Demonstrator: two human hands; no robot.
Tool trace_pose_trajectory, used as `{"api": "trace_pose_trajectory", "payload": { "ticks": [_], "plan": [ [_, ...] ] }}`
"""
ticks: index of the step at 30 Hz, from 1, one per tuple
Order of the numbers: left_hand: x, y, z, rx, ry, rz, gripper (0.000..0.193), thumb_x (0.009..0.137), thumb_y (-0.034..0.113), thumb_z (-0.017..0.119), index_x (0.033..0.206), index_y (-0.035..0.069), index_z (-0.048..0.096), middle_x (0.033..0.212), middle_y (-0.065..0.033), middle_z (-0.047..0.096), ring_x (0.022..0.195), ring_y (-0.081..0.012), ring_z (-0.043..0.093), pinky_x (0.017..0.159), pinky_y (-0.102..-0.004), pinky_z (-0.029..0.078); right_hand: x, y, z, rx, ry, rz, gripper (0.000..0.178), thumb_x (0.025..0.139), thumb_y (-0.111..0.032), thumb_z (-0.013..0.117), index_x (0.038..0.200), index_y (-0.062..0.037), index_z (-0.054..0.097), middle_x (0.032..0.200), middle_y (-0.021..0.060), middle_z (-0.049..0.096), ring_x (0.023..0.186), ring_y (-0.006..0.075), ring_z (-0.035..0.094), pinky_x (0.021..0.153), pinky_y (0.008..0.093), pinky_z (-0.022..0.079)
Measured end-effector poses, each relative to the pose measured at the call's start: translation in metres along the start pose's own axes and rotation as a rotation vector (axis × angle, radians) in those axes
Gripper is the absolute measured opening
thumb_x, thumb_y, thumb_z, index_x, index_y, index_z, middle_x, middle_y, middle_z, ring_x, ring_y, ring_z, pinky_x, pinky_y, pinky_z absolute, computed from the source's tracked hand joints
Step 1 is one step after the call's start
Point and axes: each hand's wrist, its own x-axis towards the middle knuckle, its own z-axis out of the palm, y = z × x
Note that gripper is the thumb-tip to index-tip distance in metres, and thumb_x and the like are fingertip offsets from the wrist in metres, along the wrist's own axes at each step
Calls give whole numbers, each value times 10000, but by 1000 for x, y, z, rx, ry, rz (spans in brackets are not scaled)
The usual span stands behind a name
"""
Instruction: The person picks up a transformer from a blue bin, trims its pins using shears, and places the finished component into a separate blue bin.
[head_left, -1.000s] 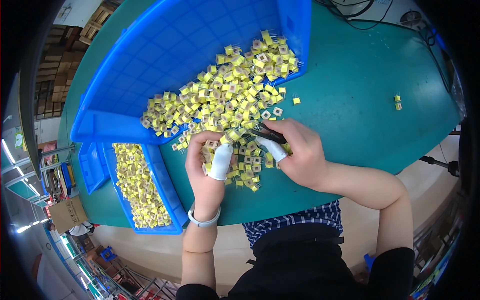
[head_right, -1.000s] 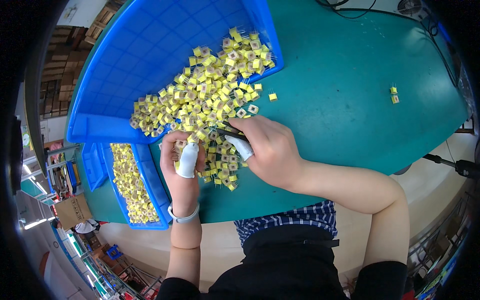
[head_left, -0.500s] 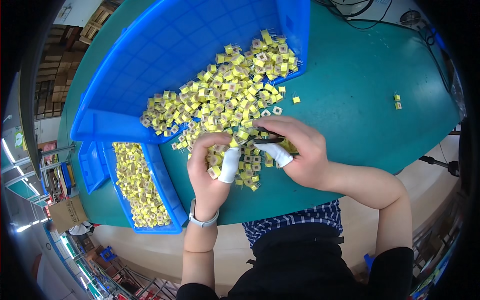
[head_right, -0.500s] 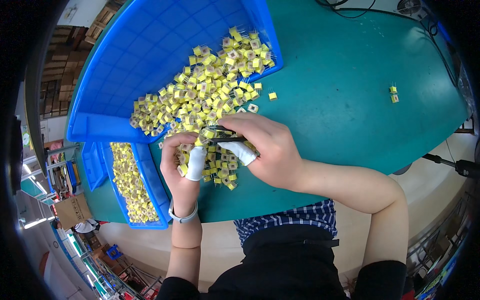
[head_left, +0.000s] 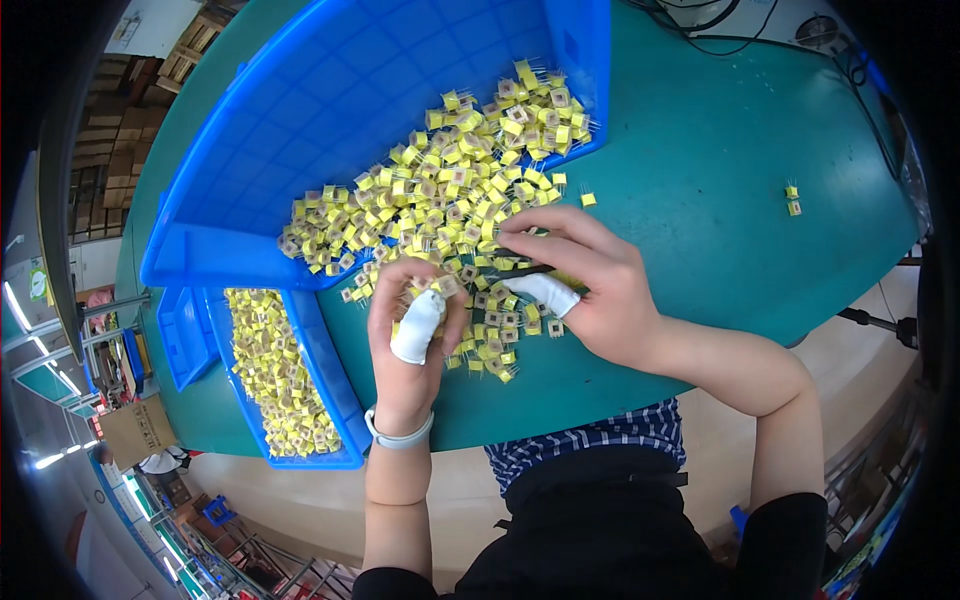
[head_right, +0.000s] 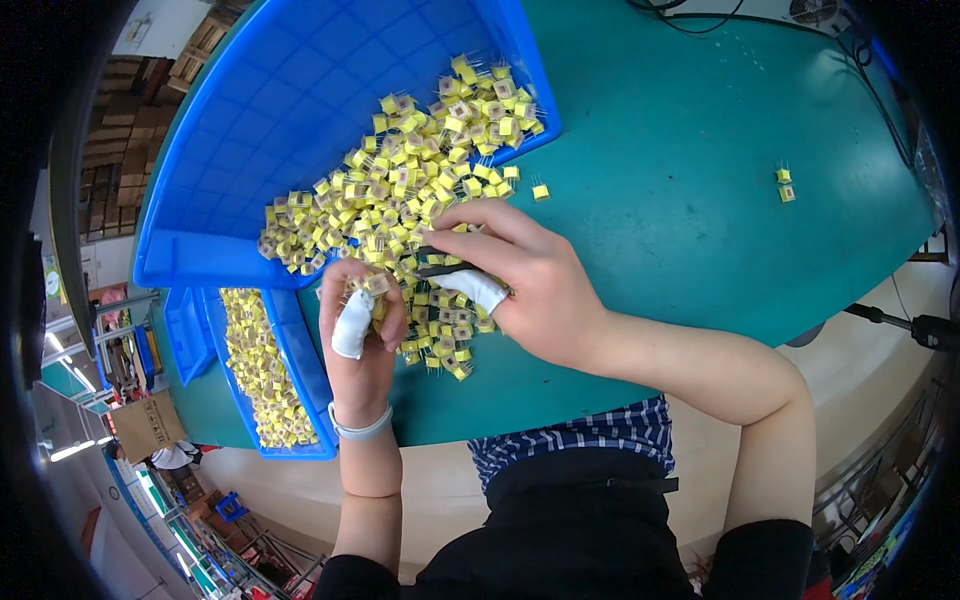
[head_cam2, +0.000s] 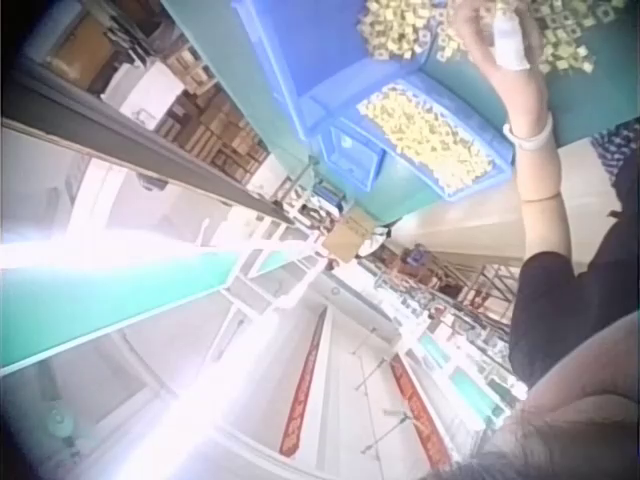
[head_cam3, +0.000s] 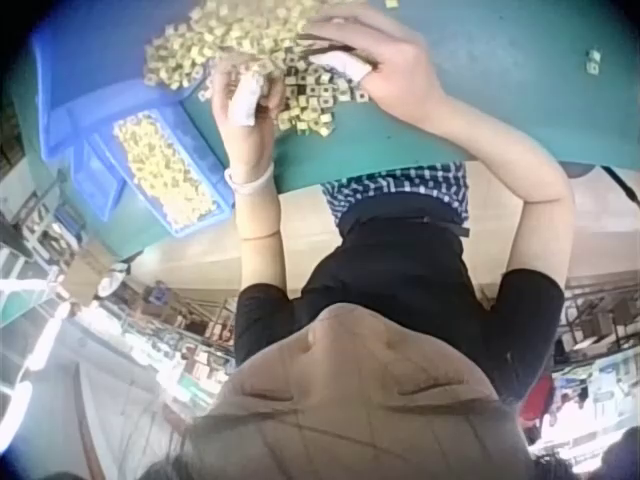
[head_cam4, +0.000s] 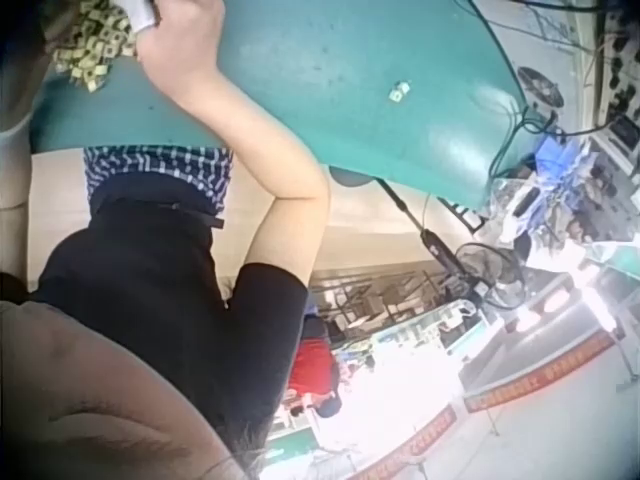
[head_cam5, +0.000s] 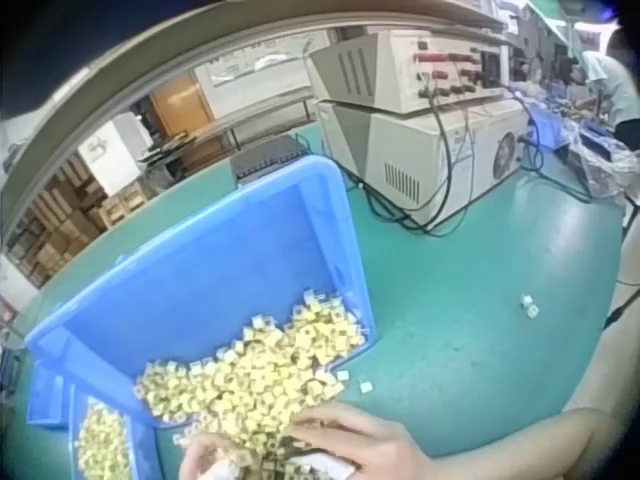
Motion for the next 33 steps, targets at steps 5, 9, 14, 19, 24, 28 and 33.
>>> {"api": "trace_pose_trajectory", "payload": {
  "ticks": [5,9,14,19,24,28,33],
  "plan": [
    [-3,-1,-3,-141,-90,-61,276,964,244,615,1141,66,500,929,-112,615,581,-96,467,527,-215,352,-4,2,0,-9,-94,-17,377,784,13,755,1155,-45,723,1023,111,700,884,248,694,735,331,569],
    [-3,-1,-3,-156,-112,-110,302,958,264,635,1134,62,496,963,-112,611,597,-101,477,531,-213,355,-4,0,0,-16,-101,-62,426,754,15,759,1173,-60,726,1010,113,702,865,256,697,708,333,567],
    [-5,-1,-3,-155,-146,-145,299,948,252,654,1113,65,489,991,-109,601,596,-102,476,536,-216,364,-5,-1,0,-44,-85,-111,422,734,31,753,1148,-54,738,995,118,709,840,265,700,691,336,567],
    [-5,-4,-4,-213,-152,-169,305,938,247,670,1095,70,479,1010,-108,590,590,-102,471,539,-220,372,-5,0,1,-13,-82,-109,419,709,70,738,1114,-36,747,952,118,719,806,267,702,671,334,565],
    [-4,-8,-5,-214,-224,-114,331,933,262,688,1108,79,474,986,-92,592,593,-97,472,532,-217,368,-5,-1,-1,-32,-71,-112,414,705,66,748,1107,-31,746,951,122,719,798,264,704,659,333,564],
    [-5,-4,-2,-192,-170,-141,344,947,296,681,1121,78,480,939,-84,588,591,-95,470,532,-218,368,-5,-3,1,-2,-44,-89,410,713,54,760,1113,-31,742,953,124,718,797,255,706,655,327,563],
    [-4,-3,-2,-111,-103,-132,320,1020,371,565,1108,67,516,906,-92,586,574,-111,470,514,-227,362,-4,-3,0,-7,-43,-93,409,716,41,773,1117,-35,741,947,123,716,793,248,703,653,323,561]
  ]
}}
